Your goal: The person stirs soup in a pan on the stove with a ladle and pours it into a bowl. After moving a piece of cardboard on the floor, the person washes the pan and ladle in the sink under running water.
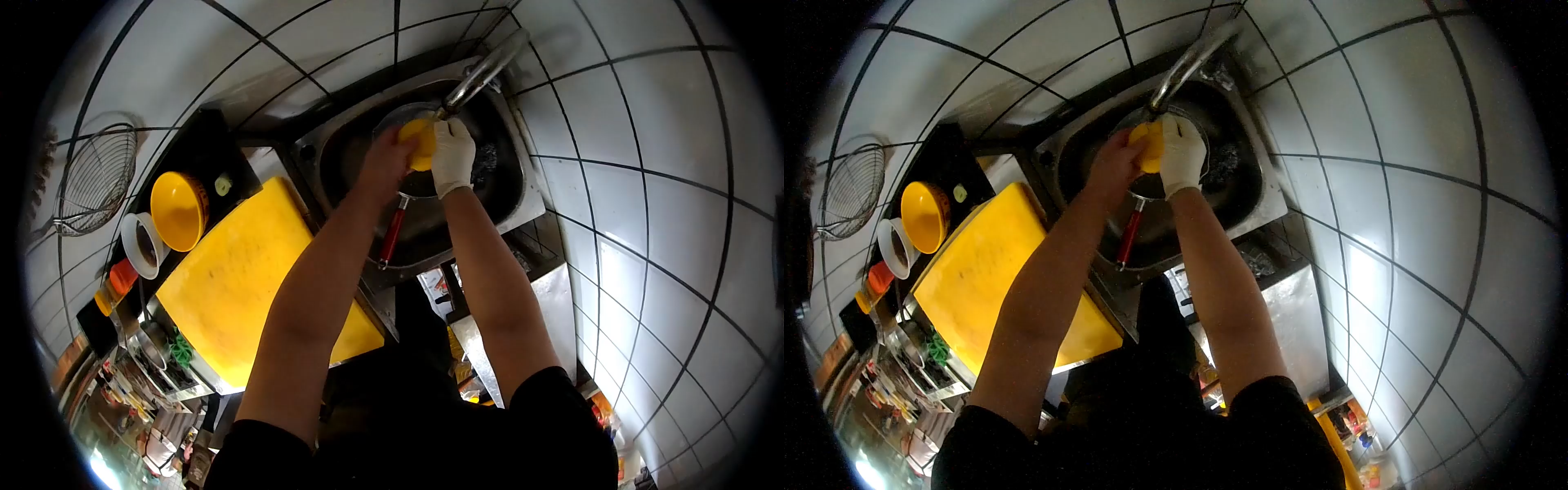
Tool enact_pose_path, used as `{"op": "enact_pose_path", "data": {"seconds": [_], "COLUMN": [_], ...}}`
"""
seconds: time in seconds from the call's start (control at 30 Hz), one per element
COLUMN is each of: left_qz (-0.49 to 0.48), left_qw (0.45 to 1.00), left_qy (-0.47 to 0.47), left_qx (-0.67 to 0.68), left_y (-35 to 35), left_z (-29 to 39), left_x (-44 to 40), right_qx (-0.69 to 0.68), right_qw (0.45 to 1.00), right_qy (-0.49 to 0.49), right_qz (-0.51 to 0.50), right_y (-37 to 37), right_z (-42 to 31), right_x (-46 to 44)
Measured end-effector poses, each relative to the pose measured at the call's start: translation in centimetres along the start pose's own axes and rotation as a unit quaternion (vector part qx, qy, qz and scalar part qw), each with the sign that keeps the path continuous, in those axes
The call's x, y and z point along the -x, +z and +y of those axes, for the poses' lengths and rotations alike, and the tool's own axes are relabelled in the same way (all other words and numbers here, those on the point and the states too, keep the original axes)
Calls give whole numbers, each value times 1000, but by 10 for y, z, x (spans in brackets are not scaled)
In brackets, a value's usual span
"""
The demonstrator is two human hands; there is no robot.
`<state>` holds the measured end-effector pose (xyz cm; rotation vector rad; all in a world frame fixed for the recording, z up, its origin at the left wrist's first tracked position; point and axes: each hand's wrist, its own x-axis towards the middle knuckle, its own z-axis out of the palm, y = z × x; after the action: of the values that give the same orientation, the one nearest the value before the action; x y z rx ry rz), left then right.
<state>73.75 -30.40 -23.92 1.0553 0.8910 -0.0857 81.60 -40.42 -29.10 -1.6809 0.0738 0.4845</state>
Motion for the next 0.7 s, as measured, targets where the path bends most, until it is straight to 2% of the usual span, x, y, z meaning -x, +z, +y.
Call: {"op": "enact_pose_path", "data": {"seconds": [0.03,0.07,0.1,0.13,0.17,0.2,0.23,0.27,0.33,0.37,0.4,0.43,0.47,0.5,0.6,0.63,0.67,0.7], "left_qz": [-20,-35,-46,-29,-23,14,32,25,4,-10,-24,-37,-51,-67,-34,-23,-12,-2], "left_qw": [987,947,881,955,995,994,949,956,974,983,990,996,998,996,997,966,882,749], "left_qy": [77,150,215,148,59,-20,-113,-89,-55,-45,-35,-7,20,47,70,144,209,262], "left_qx": [-142,-282,-418,-256,-80,105,292,279,221,176,131,76,21,-34,12,-211,-423,-609], "left_y": [-1,-6,-12,-10,2,14,34,35,27,23,18,12,6,1,-9,-12,-15,-14], "left_z": [-2,-8,-13,-34,-22,-10,33,23,15,18,20,22,22,23,15,3,-10,-25], "left_x": [-2,-8,-13,-27,-13,2,41,35,33,40,45,48,51,54,56,55,54,54], "right_qx": [92,180,146,111,131,151,190,229,441,628,604,472,328,268,101,60,121,184], "right_qw": [994,979,987,992,989,986,975,961,858,724,748,847,922,945,987,992,986,974], "right_qy": [-47,-94,-70,-45,-42,-40,-90,-139,-252,-277,-250,-212,-166,-140,-48,-5,-53,-99], "right_qz": [17,31,1,-31,-48,-65,-68,-66,-75,-76,-117,-122,-124,-127,-117,-110,-101,-89], "right_y": [4,14,20,24,27,29,24,20,9,1,-8,-15,-20,-24,-20,-15,-13,-14], "right_z": [14,12,9,-19,-27,-33,-20,-6,4,-6,-1,11,15,20,-4,-17,-27,-36], "right_x": [-7,-6,-4,5,7,8,-1,-11,-22,-20,-29,-36,-37,-40,-25,-16,-11,-4]}}
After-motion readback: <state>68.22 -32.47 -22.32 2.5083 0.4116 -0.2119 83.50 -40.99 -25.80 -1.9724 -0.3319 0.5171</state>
